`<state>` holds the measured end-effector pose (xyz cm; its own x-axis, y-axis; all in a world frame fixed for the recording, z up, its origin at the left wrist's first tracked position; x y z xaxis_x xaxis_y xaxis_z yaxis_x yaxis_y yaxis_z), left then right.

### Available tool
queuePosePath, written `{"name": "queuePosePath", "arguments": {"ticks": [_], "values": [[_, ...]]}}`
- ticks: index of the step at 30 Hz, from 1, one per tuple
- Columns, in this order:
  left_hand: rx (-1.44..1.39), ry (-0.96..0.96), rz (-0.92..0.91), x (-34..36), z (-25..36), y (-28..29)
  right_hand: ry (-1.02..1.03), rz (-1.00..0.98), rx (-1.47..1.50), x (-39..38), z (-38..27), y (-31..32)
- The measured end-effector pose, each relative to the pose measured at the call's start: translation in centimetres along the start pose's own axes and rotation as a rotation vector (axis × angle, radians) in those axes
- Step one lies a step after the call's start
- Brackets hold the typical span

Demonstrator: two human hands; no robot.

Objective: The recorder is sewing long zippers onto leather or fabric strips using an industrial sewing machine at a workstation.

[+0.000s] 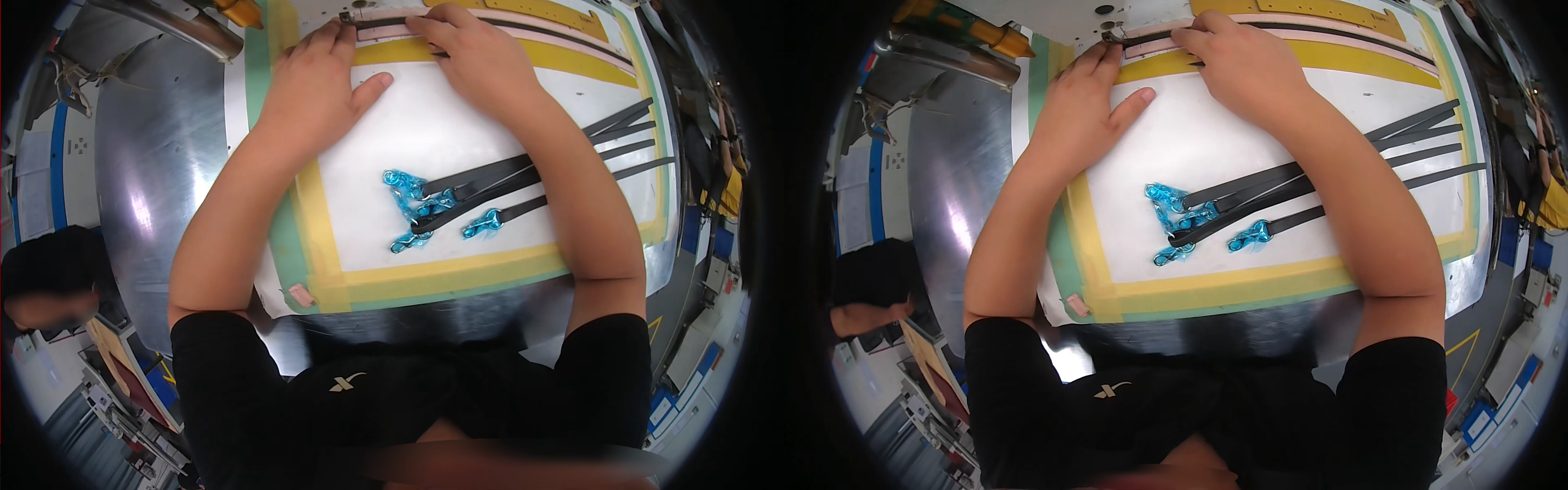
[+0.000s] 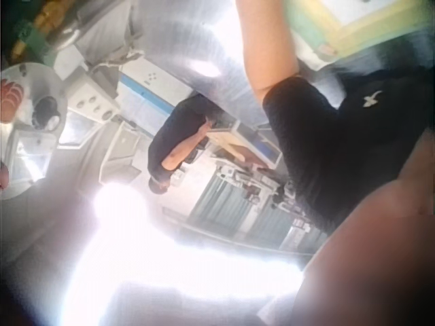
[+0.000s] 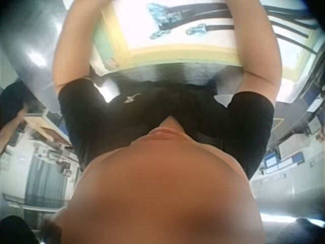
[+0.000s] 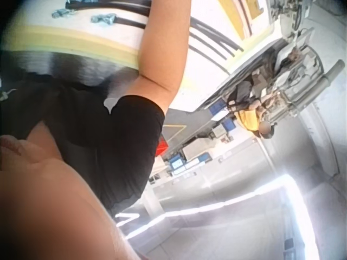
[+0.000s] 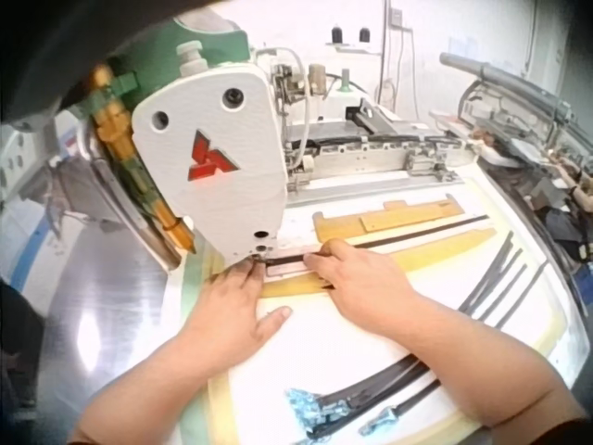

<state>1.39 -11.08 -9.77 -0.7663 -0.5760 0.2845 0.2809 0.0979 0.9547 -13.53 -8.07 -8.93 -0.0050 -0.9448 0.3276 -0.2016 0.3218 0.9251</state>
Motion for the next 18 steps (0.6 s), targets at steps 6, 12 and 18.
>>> {"name": "queuePosePath", "arguments": {"ticks": [6,12,18], "values": [[-0.017,0.036,-0.029,0.17,0.05,0.00,-0.014,-0.019,0.003,0.02,0.09,-0.03],[0.111,-0.048,0.077,0.00,0.37,0.18,-0.034,-0.021,0.007,-0.04,-0.10,-0.17],[0.019,-0.003,-0.009,0.16,0.23,0.08,-0.037,-0.025,-0.019,0.13,-0.16,-0.06]]}}
Point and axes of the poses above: each hand's wrist, its own x-axis towards the middle knuckle, its own y-axis out of the back of the hand, z = x × y, the point moved 10 cm from there along x, towards the middle knuckle, and after that the axes turned 10 degrees about -y, right-handed, at the moved point
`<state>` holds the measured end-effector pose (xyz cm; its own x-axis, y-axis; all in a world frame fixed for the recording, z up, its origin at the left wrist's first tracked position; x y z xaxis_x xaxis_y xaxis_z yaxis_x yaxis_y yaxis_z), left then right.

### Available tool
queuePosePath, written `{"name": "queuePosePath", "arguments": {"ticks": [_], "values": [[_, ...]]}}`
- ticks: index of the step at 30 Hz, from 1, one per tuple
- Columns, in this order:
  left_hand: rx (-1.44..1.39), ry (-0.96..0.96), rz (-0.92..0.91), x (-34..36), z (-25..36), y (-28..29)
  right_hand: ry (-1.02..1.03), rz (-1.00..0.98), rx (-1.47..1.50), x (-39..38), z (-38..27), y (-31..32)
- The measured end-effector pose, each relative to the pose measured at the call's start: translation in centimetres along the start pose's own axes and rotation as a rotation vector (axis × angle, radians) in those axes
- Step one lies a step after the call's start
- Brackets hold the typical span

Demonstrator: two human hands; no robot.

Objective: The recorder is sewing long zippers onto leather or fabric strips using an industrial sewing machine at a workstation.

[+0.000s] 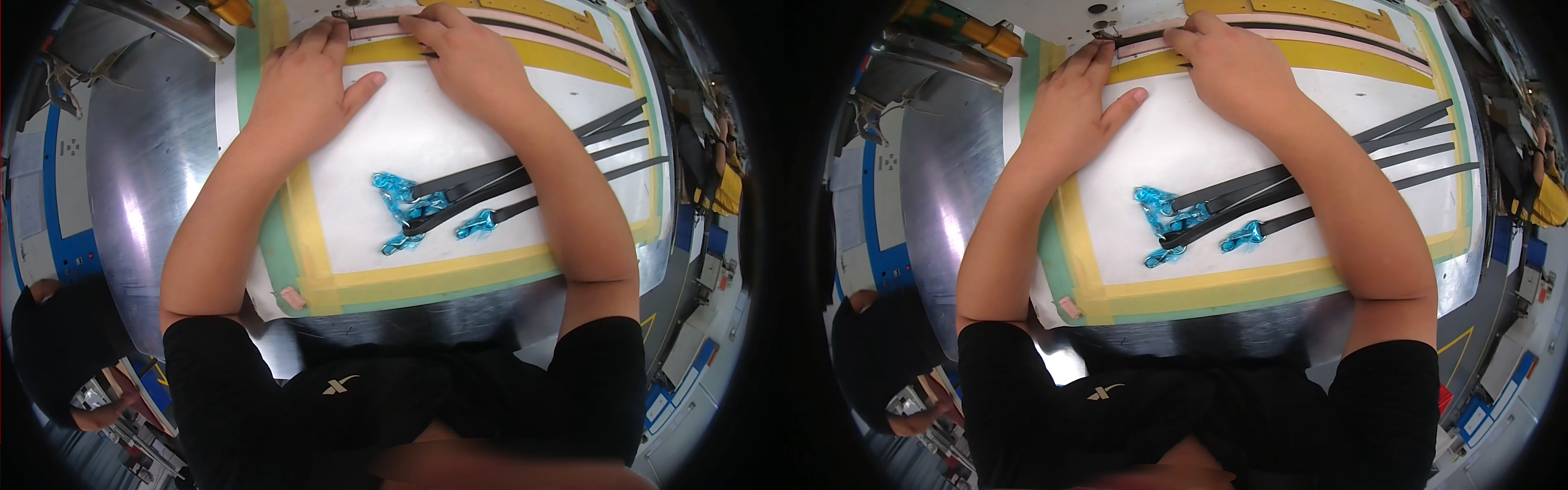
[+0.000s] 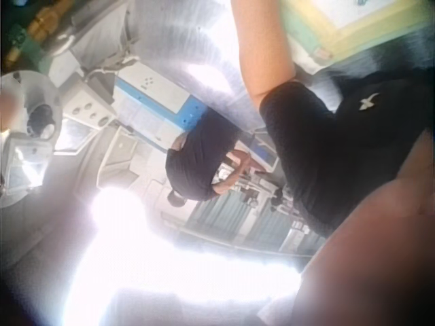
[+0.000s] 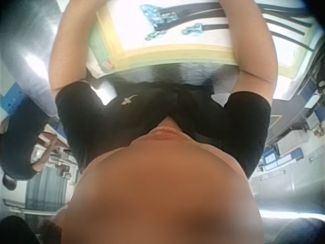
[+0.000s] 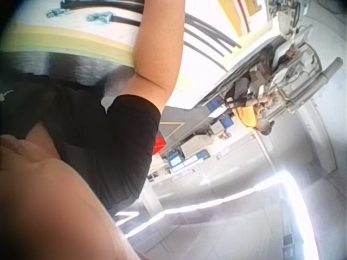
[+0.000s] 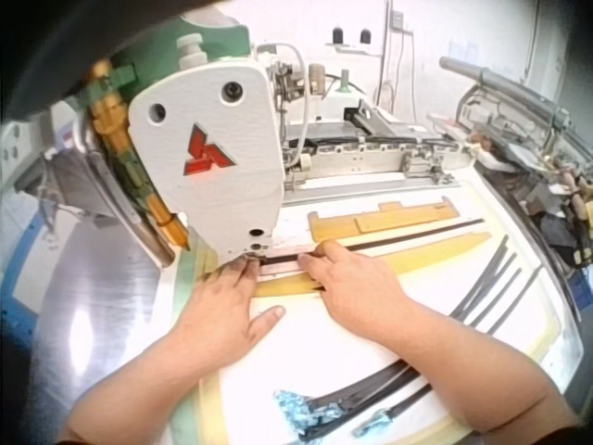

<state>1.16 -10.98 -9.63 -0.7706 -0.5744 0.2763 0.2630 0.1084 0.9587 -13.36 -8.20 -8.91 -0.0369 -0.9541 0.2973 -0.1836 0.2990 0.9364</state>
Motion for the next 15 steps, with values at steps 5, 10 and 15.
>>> {"name": "queuePosePath", "arguments": {"ticks": [5,10,15], "values": [[0.026,0.005,0.011,-0.13,-0.02,-0.06,0.009,0.031,0.022,-0.10,-0.13,0.36],[0.020,0.008,0.009,-0.05,0.09,-0.01,0.002,0.023,0.008,-0.14,-0.07,0.19],[0.035,0.022,0.008,0.02,0.06,-0.02,-0.001,0.032,0.016,-0.10,-0.10,0.11]]}}
Point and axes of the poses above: each hand's wrist, its own x-axis towards the middle knuckle, its own y-axis out of the back of the hand, z = x × y, the point moved 10 cm from there along x, towards the middle knuckle, and after that the axes turned 10 degrees about -y, right-handed, at the moved point
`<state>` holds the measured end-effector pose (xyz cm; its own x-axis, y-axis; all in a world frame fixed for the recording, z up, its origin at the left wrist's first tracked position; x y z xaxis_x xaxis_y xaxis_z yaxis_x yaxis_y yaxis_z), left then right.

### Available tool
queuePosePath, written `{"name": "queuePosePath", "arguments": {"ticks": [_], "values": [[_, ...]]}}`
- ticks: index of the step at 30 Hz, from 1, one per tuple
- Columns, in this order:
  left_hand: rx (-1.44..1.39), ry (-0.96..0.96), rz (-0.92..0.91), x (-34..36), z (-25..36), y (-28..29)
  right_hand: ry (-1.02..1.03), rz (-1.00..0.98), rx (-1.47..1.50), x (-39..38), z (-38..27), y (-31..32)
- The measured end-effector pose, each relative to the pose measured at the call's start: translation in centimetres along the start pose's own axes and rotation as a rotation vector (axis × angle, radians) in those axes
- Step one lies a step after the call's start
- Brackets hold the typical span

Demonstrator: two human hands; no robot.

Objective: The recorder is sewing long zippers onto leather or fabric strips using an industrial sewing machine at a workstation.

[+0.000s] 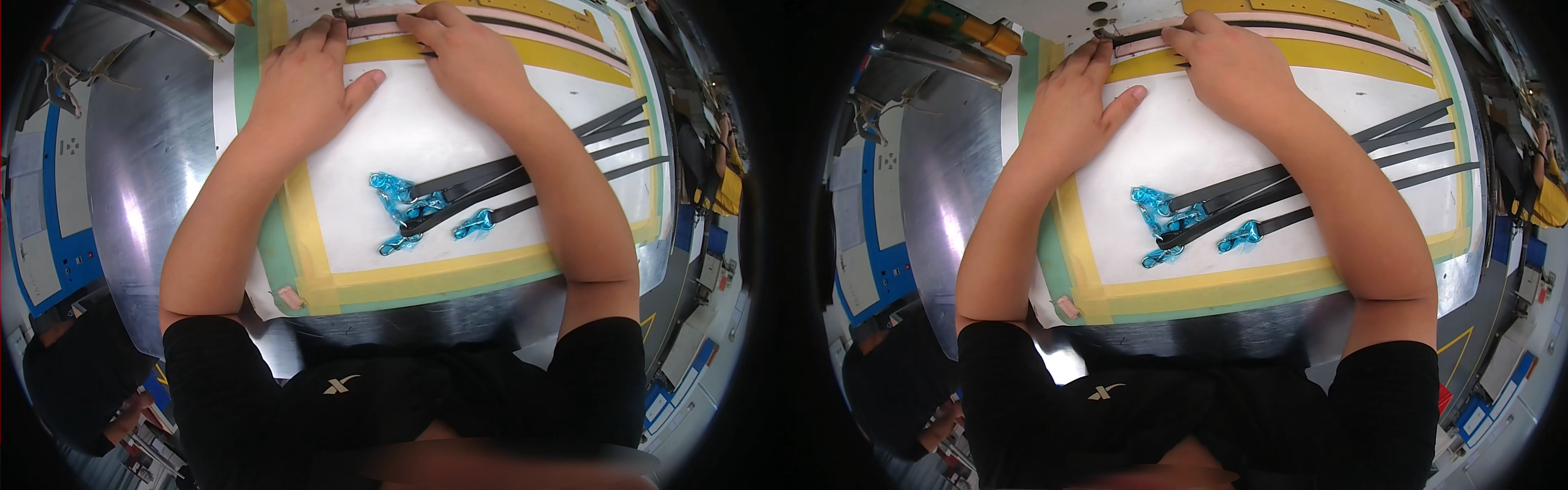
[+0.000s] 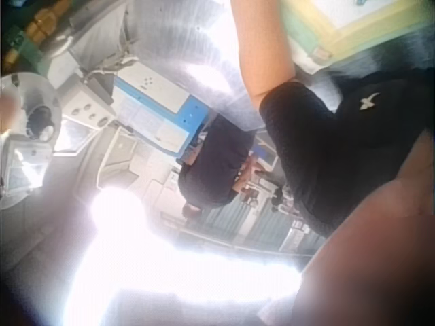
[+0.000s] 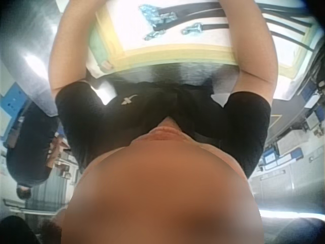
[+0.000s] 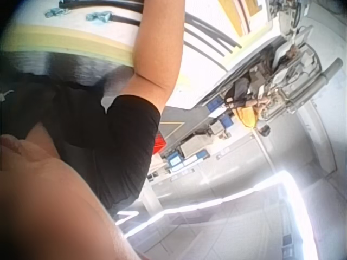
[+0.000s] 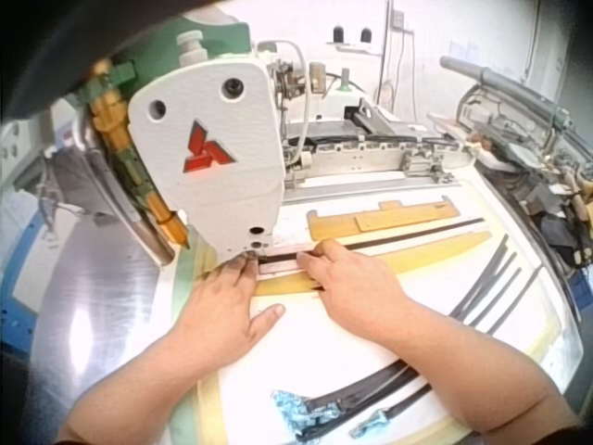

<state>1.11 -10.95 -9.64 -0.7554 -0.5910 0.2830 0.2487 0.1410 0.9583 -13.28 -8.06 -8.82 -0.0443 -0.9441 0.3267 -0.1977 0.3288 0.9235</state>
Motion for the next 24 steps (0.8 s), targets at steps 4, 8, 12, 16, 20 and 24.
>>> {"name": "queuePosePath", "arguments": {"ticks": [4,8,12,16,20,24], "values": [[-0.003,0.013,-0.020,0.0,0.0,-0.1,0.001,-0.014,-0.011,0.0,-0.1,0.1],[0.018,-0.012,0.033,0.1,0.1,-0.1,0.001,-0.015,-0.015,0.2,-0.1,0.2],[0.040,0.003,0.042,0.0,0.0,-0.2,-0.022,-0.041,-0.068,0.5,-0.5,-0.2],[0.073,0.024,0.052,0.1,0.3,-0.3,-0.057,-0.104,-0.090,0.7,-0.5,-0.4],[0.073,0.039,0.069,-0.1,0.3,-0.3,0.000,-0.102,-0.074,0.6,-0.2,0.1],[0.077,0.060,0.080,-0.4,0.3,-0.5,-0.055,-0.179,-0.108,0.6,1.7,0.5]]}}
Point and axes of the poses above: each hand's wrist, its own x-axis towards the middle knuckle, its own y-axis out of the back of the hand, z = x × y, the point moved 10 cm from there along x, towards the middle knuckle, and after that the axes turned 10 degrees about -y, right-handed, at the moved point
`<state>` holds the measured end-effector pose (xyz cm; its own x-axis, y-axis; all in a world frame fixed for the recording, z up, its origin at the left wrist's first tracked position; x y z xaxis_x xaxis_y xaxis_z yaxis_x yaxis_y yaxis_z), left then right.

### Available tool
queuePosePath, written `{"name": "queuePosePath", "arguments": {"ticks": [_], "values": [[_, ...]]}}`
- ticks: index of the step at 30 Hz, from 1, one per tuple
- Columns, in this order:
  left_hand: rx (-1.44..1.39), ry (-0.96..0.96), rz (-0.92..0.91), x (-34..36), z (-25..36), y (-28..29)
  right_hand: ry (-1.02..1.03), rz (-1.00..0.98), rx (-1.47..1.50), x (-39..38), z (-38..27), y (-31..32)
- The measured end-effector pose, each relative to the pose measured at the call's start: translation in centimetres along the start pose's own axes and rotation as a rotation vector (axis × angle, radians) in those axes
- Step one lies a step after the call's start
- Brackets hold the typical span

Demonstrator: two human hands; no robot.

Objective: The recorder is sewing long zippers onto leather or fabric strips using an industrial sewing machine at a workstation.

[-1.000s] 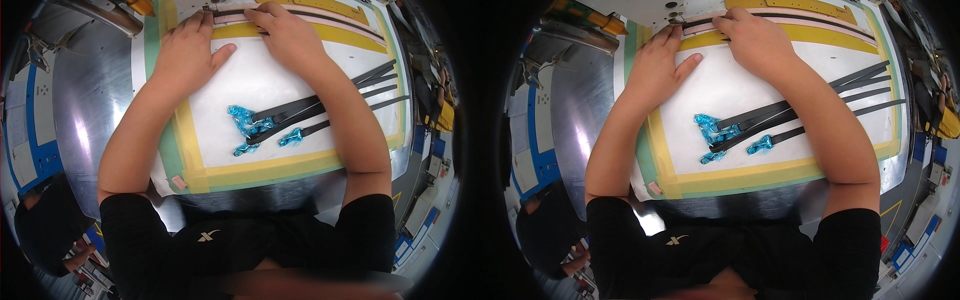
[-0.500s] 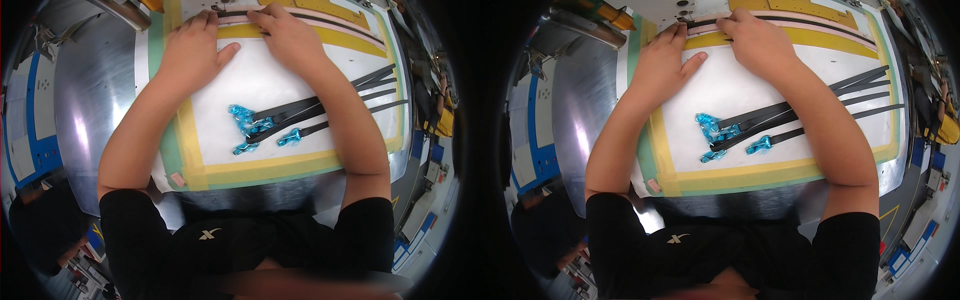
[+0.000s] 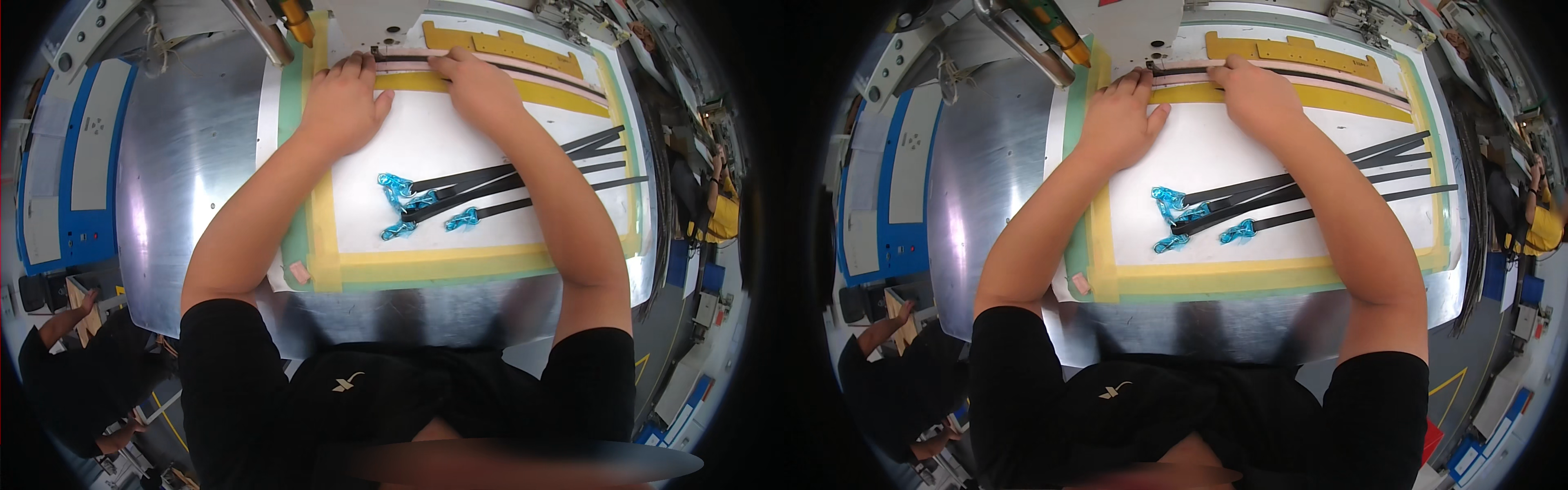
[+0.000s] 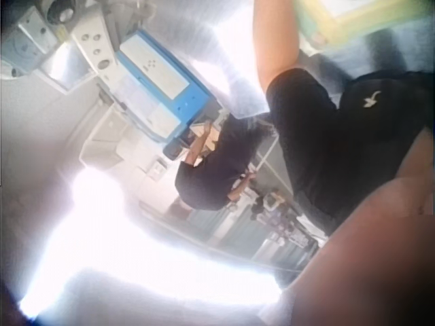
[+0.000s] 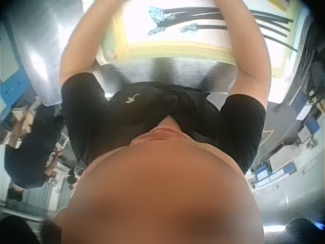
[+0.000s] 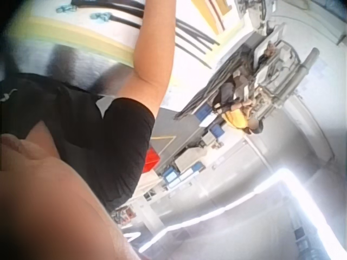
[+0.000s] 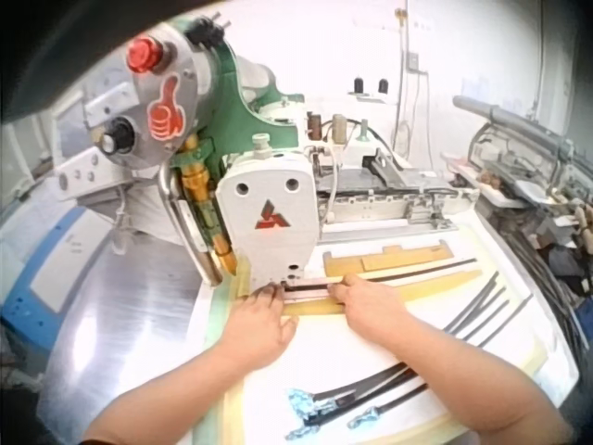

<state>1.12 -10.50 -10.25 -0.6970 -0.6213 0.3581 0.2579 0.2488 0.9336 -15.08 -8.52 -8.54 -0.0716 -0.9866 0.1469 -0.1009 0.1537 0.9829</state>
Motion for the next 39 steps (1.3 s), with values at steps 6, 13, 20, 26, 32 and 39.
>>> {"name": "queuePosePath", "arguments": {"ticks": [6,13,20,26,32,39], "values": [[0.004,0.016,-0.028,-0.1,0.2,0.0,-0.031,0.032,0.027,-0.5,0.4,-0.1],[0.013,0.046,-0.045,-0.1,0.1,0.2,-0.003,0.041,0.023,-0.5,-0.3,0.5],[0.043,0.101,-0.121,0.7,0.9,0.7,0.022,0.008,0.055,-0.4,-0.3,0.5],[0.045,0.075,-0.096,1.3,1.7,1.1,-0.033,0.018,0.029,-0.8,2.3,1.3],[0.059,0.082,-0.108,1.9,2.8,1.0,-0.066,0.033,0.028,-0.8,4.1,1.4],[0.003,0.107,-0.149,2.7,3.1,0.0,-0.042,0.019,0.053,-0.5,3.1,1.3]]}}
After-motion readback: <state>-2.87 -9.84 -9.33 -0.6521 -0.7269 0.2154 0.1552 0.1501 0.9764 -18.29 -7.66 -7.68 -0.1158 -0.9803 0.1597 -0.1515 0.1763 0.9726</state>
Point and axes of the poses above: each hand's wrist, its own x-axis towards the middle knuckle, its own y-axis out of the back of the hand, z = x × y, the point moved 10 cm from there along x, towards the middle knuckle, and after that the axes turned 10 degrees about -y, right-handed, at the moved point
